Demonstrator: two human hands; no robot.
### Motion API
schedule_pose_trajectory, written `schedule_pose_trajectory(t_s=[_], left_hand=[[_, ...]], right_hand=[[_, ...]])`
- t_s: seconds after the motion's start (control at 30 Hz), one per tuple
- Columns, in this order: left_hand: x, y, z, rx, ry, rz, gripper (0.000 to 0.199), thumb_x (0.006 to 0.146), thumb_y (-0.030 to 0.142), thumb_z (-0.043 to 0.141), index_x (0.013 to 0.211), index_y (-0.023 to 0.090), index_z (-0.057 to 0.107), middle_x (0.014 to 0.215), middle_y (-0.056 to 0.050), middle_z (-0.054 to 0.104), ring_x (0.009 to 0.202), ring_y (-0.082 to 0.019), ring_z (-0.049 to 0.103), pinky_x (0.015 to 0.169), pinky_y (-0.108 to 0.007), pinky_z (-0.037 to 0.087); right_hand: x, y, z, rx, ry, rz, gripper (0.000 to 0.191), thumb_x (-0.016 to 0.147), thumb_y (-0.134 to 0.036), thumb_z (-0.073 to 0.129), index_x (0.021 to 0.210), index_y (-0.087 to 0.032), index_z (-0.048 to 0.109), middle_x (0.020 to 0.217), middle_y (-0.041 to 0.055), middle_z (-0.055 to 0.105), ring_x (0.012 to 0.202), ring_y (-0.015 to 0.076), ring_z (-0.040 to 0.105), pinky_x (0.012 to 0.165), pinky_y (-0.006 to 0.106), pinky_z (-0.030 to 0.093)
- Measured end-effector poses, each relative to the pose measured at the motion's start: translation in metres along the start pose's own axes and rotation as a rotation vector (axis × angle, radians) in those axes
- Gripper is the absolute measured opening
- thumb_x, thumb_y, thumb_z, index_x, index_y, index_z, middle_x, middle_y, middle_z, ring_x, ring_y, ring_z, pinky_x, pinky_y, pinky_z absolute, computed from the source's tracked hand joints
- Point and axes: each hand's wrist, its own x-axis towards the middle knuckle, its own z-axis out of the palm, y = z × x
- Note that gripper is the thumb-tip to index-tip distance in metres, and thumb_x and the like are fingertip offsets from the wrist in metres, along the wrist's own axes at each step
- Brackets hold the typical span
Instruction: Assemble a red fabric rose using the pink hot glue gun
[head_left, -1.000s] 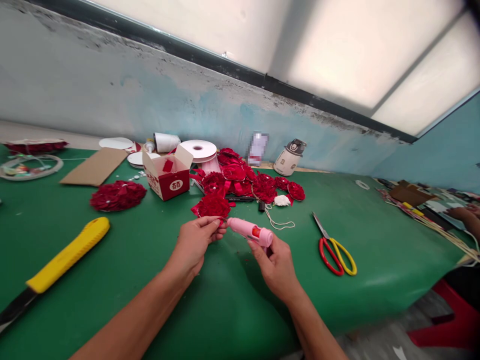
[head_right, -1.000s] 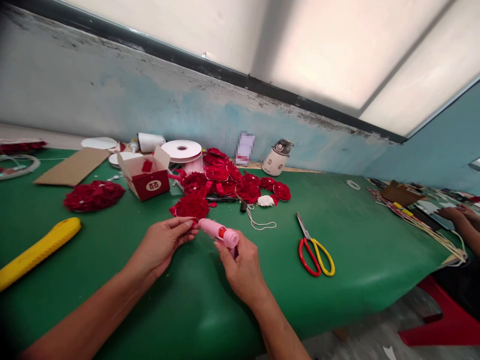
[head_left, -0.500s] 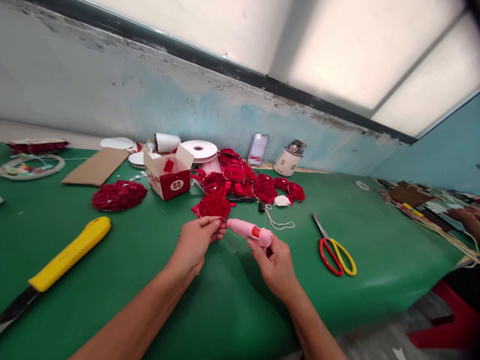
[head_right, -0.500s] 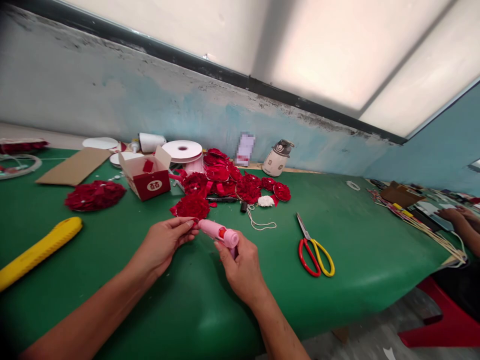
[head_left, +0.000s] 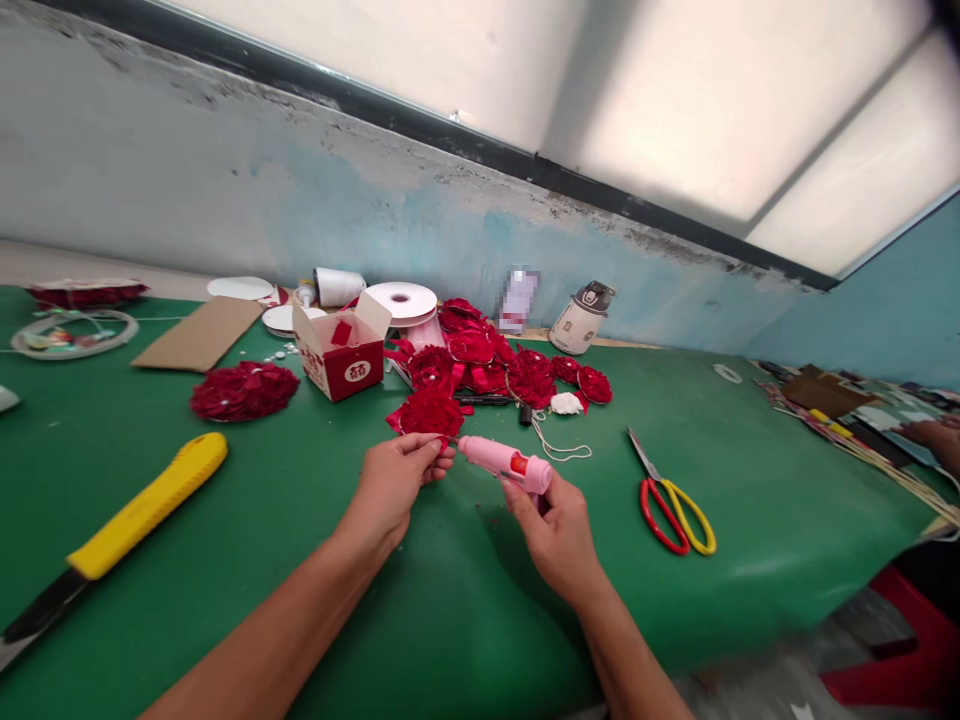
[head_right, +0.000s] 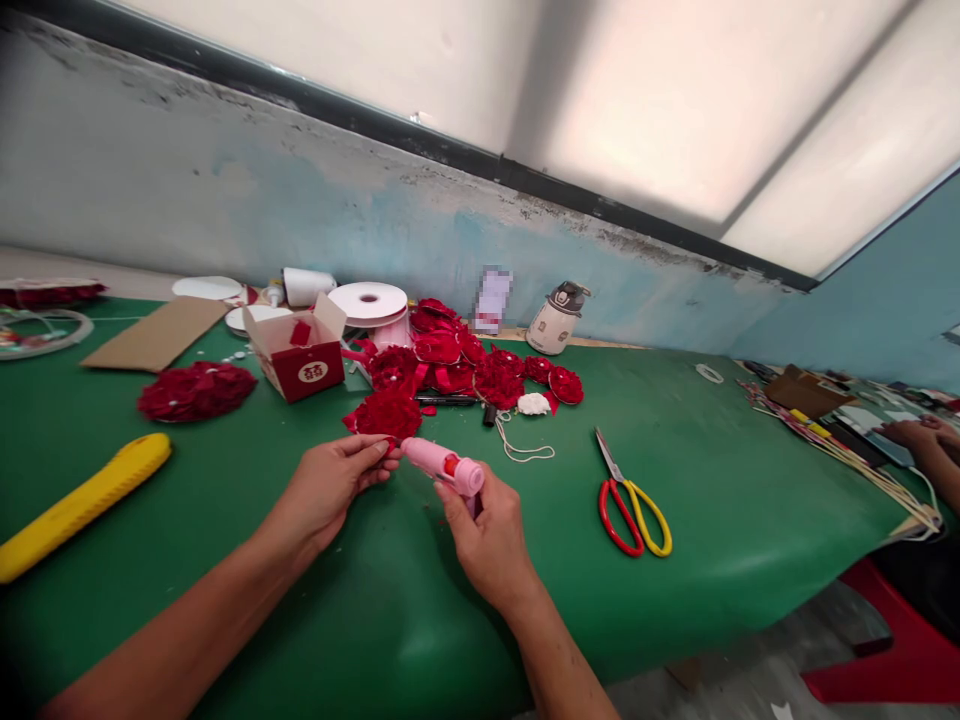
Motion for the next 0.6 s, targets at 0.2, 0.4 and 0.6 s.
schedule_pose_trajectory(t_s=[0.2, 0.4, 0.6], left_hand=[[0.0005, -0.0005, 0.0004, 0.003, 0.002, 0.034, 0.013, 0.065, 0.015, 0.066, 0.077, 0.009, 0.069, 0.067, -0.007, 0.069, 0.058, -0.012, 0.061, 0.058, -0.023, 0.047], [-0.0005, 0.0017, 0.0013, 0.027, 0.016, 0.034, 0.015, 0.065, 0.017, 0.067, 0.078, 0.009, 0.068, 0.067, -0.008, 0.069, 0.056, -0.011, 0.060, 0.056, -0.022, 0.046], [-0.0003, 0.0004, 0.0003, 0.018, 0.004, 0.055, 0.017, 0.063, 0.018, 0.068, 0.078, 0.011, 0.063, 0.067, -0.005, 0.068, 0.059, -0.012, 0.061, 0.058, -0.023, 0.046]], right_hand=[[0.0013, 0.0000, 0.0024, -0.002, -0.025, -0.012, 0.020, 0.085, -0.032, 0.054, 0.091, -0.014, 0.060, 0.064, -0.0004, 0.054, 0.055, 0.0111, 0.045, 0.050, 0.023, 0.036], [0.0007, 0.0022, -0.0005, 0.000, 0.011, 0.026, 0.019, 0.085, -0.032, 0.054, 0.088, -0.014, 0.060, 0.064, -0.0002, 0.053, 0.055, 0.0110, 0.044, 0.050, 0.023, 0.036], [-0.0017, -0.0025, -0.0016, 0.005, 0.009, 0.010, 0.019, 0.084, -0.031, 0.054, 0.088, -0.014, 0.061, 0.062, -0.0011, 0.054, 0.052, 0.0102, 0.043, 0.048, 0.022, 0.035]])
